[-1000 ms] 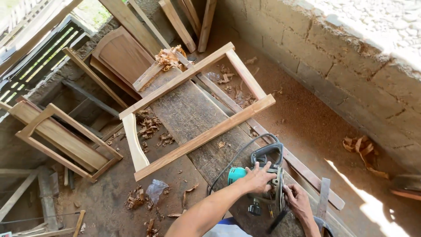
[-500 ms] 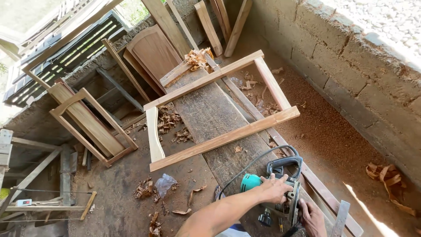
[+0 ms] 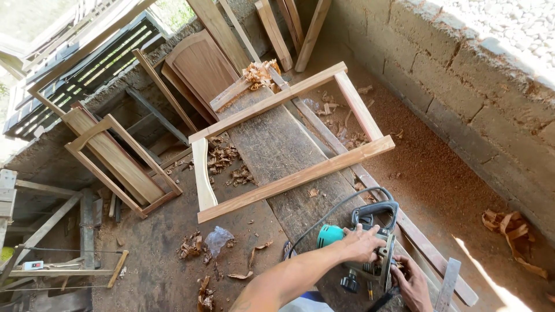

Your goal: Adjusting and reassembling a woodworking router on a workbench.

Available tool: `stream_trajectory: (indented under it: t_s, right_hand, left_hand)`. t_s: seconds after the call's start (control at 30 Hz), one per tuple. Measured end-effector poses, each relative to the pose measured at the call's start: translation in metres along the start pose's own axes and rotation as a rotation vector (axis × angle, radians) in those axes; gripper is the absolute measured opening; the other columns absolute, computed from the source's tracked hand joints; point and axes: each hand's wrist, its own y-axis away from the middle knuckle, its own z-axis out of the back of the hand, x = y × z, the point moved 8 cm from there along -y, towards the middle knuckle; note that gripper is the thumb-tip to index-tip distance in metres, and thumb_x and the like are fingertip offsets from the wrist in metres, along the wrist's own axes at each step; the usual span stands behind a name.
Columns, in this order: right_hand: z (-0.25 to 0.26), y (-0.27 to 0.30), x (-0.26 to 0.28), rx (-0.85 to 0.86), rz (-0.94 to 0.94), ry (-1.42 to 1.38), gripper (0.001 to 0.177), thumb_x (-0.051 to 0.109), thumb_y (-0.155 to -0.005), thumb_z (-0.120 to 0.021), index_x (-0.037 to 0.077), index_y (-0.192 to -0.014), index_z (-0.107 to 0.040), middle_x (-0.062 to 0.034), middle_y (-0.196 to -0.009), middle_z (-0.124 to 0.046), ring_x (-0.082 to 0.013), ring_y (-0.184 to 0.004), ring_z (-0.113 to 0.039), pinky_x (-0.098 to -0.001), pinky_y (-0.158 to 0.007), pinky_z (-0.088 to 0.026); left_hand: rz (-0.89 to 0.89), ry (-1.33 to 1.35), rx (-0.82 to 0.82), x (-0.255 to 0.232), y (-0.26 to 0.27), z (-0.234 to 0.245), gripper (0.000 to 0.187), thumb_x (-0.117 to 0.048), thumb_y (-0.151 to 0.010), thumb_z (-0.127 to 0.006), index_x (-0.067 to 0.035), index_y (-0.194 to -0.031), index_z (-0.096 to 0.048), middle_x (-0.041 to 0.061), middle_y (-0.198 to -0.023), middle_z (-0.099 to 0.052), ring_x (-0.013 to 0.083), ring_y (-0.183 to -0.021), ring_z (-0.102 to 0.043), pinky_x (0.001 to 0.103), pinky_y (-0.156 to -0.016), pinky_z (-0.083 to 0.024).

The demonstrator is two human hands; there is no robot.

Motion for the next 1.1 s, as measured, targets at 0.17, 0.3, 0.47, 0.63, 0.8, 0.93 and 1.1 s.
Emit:
stream_trajectory:
  t_s: [0.17,0.3,0.47,0.63,0.8,0.93,1.1]
  right_hand:
    - [-0.001,-0.007,-0.010,0.005,-0.097,0.015,0.023,0.020,-0.099,-0.062,0.003,-0.114,-0.065,-0.0064,-0.078,-0.068,-0.0148,-0.061,-0.062,-0.0299,-0.055,-0.050]
    - [0.001,-0.004,-0.007,0.035,0.026,-0.140,0.026,0.016,-0.092,-0.067,0.003,-0.114,-0.065,-0.0033,-0.074,-0.066,-0.0099,-0.062,-0.058,-0.0255,-0.054,-0.047]
    - [-0.013,-0.017,-0.071,0.066,-0.149,-0.149,0.027,0.024,-0.107,-0.058,-0.003,-0.106,-0.059,-0.0062,-0.067,-0.054,-0.0148,-0.058,-0.046,-0.0301,-0.051,-0.037]
    - [-0.010,-0.016,-0.041,0.036,-0.030,-0.137,0.024,0.020,-0.099,-0.060,0.003,-0.115,-0.063,-0.0041,-0.074,-0.059,-0.0109,-0.063,-0.053,-0.0266,-0.055,-0.046]
    - [-0.004,0.005,0.015,0.008,-0.034,0.049,0.027,0.020,-0.096,-0.064,0.004,-0.118,-0.061,-0.0060,-0.080,-0.064,-0.0140,-0.069,-0.052,-0.0315,-0.060,-0.044]
    - [-0.005,0.006,0.021,0.024,0.093,0.160,0.029,0.024,-0.096,-0.061,0.005,-0.118,-0.058,-0.0095,-0.083,-0.064,-0.0184,-0.073,-0.056,-0.0339,-0.067,-0.049]
    - [-0.013,0.000,-0.009,-0.016,0.274,0.447,0.034,0.029,-0.101,-0.044,0.009,-0.122,-0.063,-0.0174,-0.090,-0.063,-0.0309,-0.082,-0.062,-0.0393,-0.074,-0.051]
  left_hand:
    - [0.015,-0.008,0.023,-0.003,0.003,0.002,0.059,-0.028,-0.085,-0.069,-0.033,-0.143,-0.057,0.018,-0.169,-0.022,0.0638,-0.142,-0.028,0.087,-0.098,-0.029]
    - [-0.002,0.003,0.004,0.002,-0.001,-0.003,0.059,-0.030,-0.085,-0.070,-0.033,-0.142,-0.057,0.017,-0.170,-0.022,0.0642,-0.142,-0.027,0.088,-0.098,-0.028]
    - [-0.004,-0.019,0.025,-0.004,0.007,0.006,0.055,-0.031,-0.085,-0.071,-0.031,-0.139,-0.060,0.017,-0.170,-0.023,0.0638,-0.142,-0.030,0.088,-0.096,-0.031]
    - [0.012,-0.008,-0.013,0.004,-0.005,-0.002,0.060,-0.030,-0.082,-0.072,-0.032,-0.140,-0.058,0.016,-0.168,-0.025,0.0622,-0.141,-0.032,0.087,-0.096,-0.031]
    - [0.008,-0.042,0.012,0.001,0.000,0.001,0.059,-0.028,-0.083,-0.071,-0.033,-0.141,-0.059,0.015,-0.167,-0.026,0.0633,-0.141,-0.031,0.088,-0.095,-0.031]
    - [-0.001,-0.013,-0.019,-0.002,0.000,0.003,0.056,-0.029,-0.083,-0.071,-0.033,-0.138,-0.062,0.015,-0.168,-0.025,0.0620,-0.140,-0.034,0.087,-0.096,-0.032]
    - [-0.008,-0.008,0.005,-0.015,0.015,0.012,0.056,-0.028,-0.081,-0.070,-0.032,-0.136,-0.062,0.016,-0.158,-0.039,0.0582,-0.135,-0.042,0.087,-0.093,-0.035]
